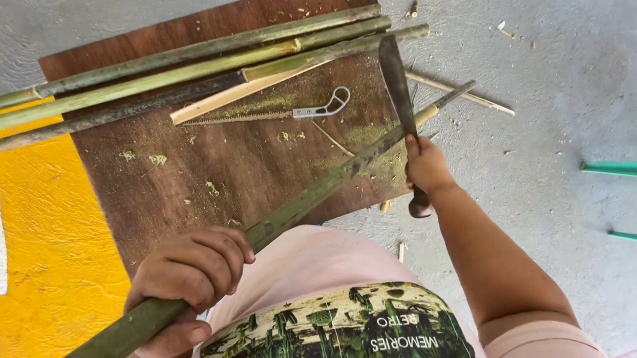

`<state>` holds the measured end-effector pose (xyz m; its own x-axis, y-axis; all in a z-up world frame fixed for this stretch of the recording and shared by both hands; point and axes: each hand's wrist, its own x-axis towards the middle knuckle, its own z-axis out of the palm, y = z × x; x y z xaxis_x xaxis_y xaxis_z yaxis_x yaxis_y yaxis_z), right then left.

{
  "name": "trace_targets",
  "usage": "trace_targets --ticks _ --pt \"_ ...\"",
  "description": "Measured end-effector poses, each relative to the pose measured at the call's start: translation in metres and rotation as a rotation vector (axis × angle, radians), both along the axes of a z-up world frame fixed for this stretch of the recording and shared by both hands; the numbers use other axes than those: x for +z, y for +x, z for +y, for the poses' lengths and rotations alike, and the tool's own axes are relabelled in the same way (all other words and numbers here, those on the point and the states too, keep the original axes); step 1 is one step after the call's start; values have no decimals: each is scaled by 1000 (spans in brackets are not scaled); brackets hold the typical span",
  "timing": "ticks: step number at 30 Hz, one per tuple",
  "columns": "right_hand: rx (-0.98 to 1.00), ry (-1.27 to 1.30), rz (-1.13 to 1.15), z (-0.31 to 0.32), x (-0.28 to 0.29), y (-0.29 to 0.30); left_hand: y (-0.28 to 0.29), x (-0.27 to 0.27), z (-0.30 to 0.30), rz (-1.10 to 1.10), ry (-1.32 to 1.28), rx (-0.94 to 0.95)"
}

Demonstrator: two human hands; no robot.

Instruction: Shaving and stripping the outer layer of bamboo poles using a machete.

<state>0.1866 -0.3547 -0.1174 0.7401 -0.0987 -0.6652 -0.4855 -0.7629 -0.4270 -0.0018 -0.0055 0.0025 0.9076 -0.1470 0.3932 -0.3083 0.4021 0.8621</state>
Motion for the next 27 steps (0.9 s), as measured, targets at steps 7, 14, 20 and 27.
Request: trace_targets --ticks 7,14,20,27 --pt "182 225 -25 10 13 -50 6 5 -2 1 22 13" --pt "-187 57 69 -13 2 -12 19 -1 3 -105 30 -44" --pt "104 344 62 -25 8 -29 21 -12 11 -91 1 32" --pt "-52 784 184 -46 -9 -31 10 -22 3 41 -112 138"
